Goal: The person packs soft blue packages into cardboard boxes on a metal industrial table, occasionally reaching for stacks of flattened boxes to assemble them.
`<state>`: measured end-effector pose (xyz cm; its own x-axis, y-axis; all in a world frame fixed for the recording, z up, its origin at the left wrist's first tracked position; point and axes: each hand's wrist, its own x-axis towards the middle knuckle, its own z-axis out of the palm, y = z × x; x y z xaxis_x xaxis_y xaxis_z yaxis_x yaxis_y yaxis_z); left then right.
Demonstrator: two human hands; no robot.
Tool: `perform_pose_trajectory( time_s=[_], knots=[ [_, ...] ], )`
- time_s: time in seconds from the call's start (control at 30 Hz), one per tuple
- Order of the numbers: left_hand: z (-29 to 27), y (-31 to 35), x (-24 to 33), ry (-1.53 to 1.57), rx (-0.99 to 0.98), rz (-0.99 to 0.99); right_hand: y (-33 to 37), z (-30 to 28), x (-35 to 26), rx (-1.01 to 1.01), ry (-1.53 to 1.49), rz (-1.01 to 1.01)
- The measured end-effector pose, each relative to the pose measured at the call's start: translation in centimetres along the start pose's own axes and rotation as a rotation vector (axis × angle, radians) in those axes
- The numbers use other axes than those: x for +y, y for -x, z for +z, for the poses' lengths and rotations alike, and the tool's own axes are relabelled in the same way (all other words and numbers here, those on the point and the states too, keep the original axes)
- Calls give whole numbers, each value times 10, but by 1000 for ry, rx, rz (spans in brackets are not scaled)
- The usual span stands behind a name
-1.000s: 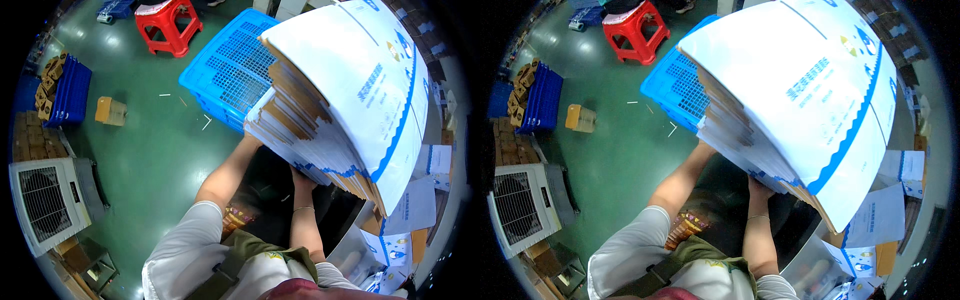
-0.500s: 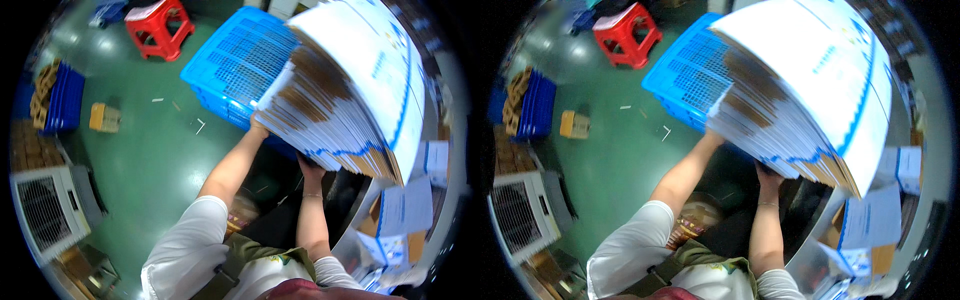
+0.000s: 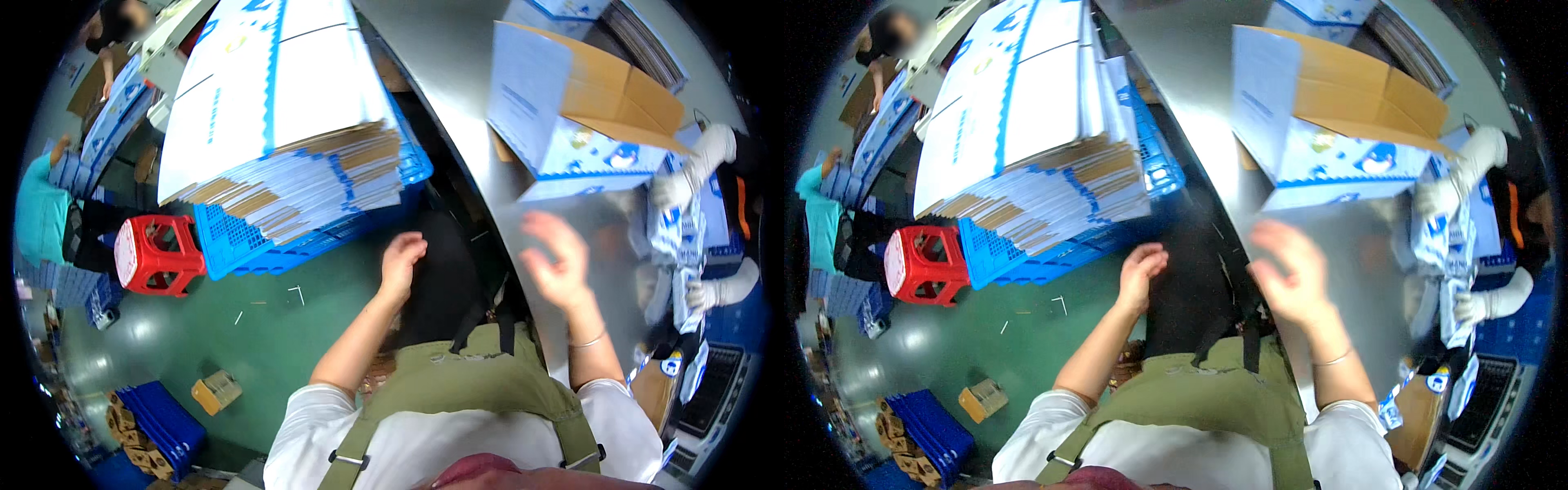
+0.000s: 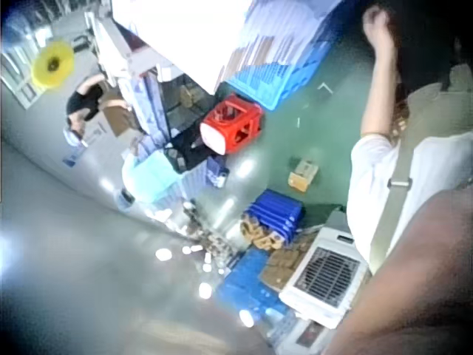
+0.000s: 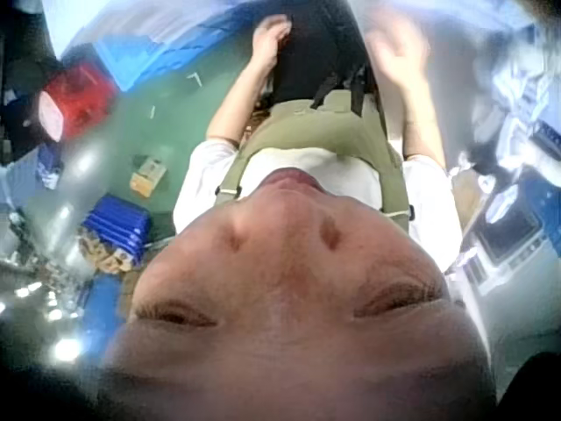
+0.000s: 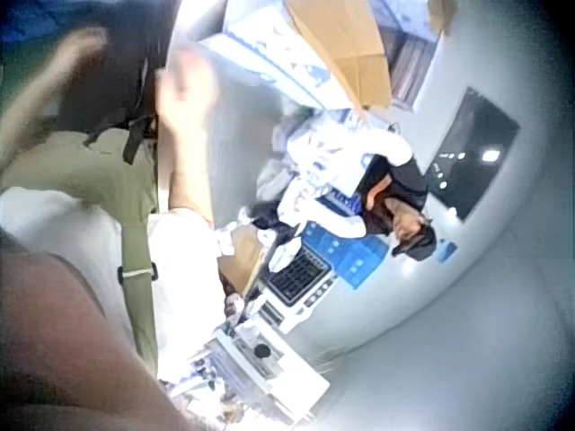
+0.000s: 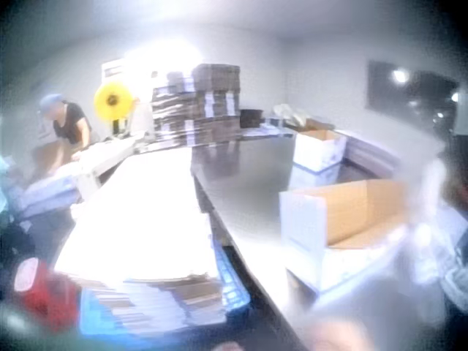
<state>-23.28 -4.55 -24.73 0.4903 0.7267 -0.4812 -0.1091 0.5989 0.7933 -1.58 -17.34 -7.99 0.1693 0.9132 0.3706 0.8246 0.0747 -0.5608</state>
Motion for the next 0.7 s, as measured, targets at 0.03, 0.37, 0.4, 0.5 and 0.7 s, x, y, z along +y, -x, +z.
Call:
perform_pose_trajectory(
  time_s=[0.03,0.37,0.4,0.5,0.7],
  knots=[
    [24,9,19,-13,-58,117,7,-30,23,180,61,-24],
    [145,-33,101,-174,53,817,-39,-163,155,342,434,92],
    [123,-43,80,-46,223,652,-33,-168,164,423,427,56],
    [19,-74,41,441,721,281,-40,-188,182,646,590,-115],
    [-84,-159,-48,953,649,12,-126,-222,164,304,772,-126]
  ],
)
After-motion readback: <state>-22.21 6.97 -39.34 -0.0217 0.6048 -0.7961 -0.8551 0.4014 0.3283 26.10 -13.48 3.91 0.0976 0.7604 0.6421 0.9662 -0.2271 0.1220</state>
